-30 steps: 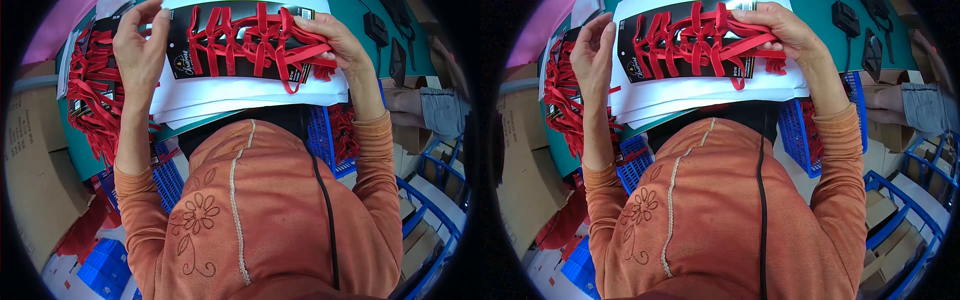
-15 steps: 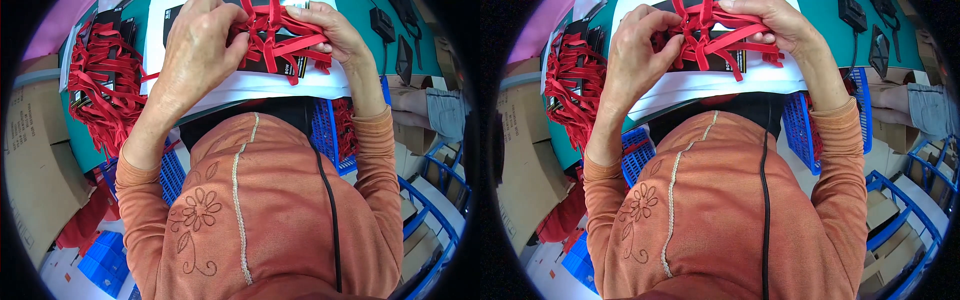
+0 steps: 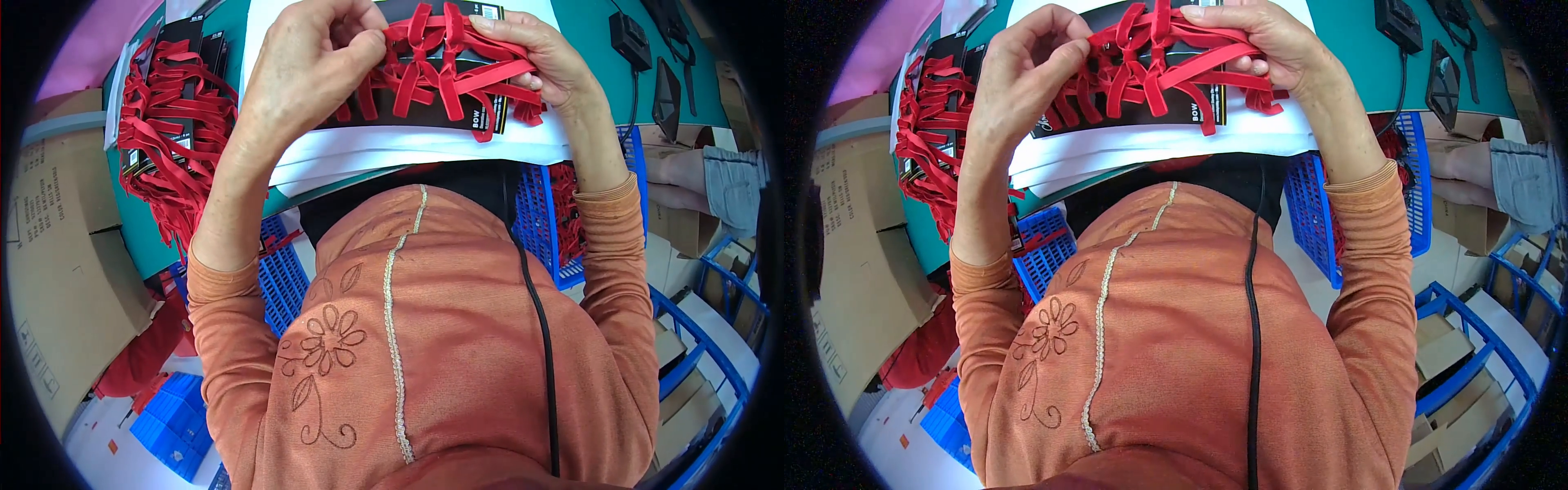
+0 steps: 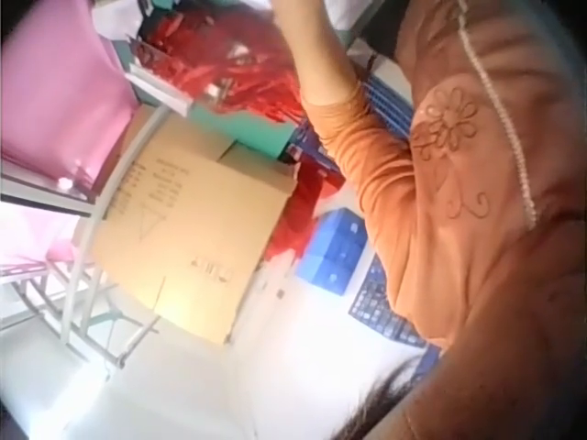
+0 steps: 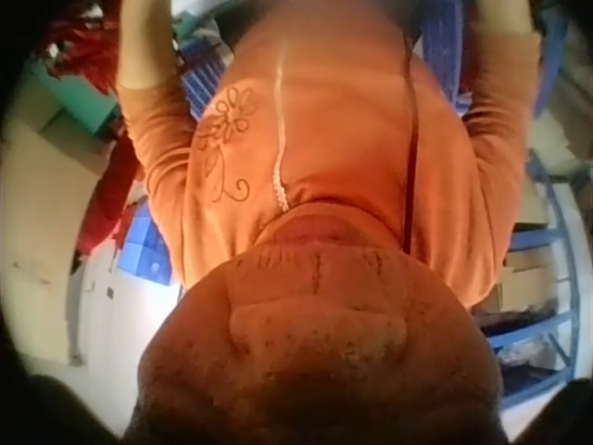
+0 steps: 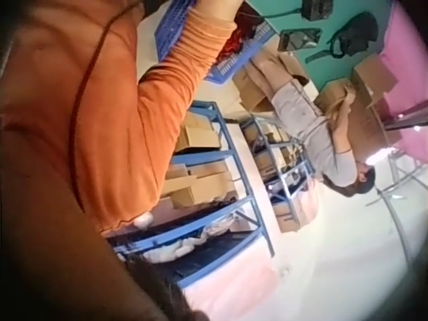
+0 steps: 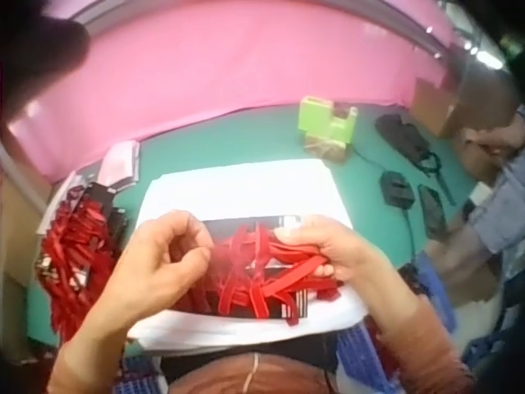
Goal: Organizing red shoe laces onto cardboard display cards and placing them into plastic bags.
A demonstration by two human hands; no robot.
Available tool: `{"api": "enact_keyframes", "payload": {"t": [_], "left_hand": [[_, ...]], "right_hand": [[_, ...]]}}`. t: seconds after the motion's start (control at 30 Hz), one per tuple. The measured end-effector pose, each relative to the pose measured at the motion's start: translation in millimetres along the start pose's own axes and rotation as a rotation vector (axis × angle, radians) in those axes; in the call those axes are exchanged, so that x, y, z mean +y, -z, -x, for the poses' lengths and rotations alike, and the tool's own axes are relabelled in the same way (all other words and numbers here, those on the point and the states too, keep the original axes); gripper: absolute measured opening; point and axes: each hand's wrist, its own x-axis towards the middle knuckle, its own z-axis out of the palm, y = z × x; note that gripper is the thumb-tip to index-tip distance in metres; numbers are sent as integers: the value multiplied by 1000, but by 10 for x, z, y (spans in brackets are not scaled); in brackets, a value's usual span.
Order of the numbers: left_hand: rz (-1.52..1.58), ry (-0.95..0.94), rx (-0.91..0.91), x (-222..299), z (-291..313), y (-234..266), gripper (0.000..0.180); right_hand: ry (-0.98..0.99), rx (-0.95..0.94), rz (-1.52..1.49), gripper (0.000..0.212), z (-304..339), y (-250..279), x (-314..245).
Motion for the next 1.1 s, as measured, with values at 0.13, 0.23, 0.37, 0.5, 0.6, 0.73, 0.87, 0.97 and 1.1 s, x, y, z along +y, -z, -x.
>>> {"api": "enact_keyframes", "payload": {"t": [0.13, 0.23, 0.37, 0.5, 0.6, 0.73, 0.87, 0.97, 1.1], "left_hand": [[60, 37, 8, -27, -55, 34, 6], [-146, -341, 214, -86, -32, -50, 6], [-235, -419, 195, -68, -34, -40, 8], [-212, -266, 97, 22, -33, 50, 9], [-80, 60, 57, 112, -37, 137, 16], [210, -36, 8, -183, -241, 141, 15], [156, -22, 65, -230, -362, 170, 17], [42, -87, 271, -391, -507, 225, 18], [302, -23, 568, -898, -491, 491, 20]], "right_hand": [[148, -23, 43, 22, 1, -29, 47], [143, 23, 15, 23, -12, -43, 47], [134, 18, 8, 23, -22, -39, 35], [133, 12, 17, 23, -23, -65, 37], [139, 56, 32, 23, -13, -98, 45], [111, 51, 82, 22, -30, -125, -2], [133, 19, 153, 21, -22, 8, -29], [169, 23, 204, 24, -3, 170, -45], [795, -35, 952, 33, 348, 715, -271]]}}
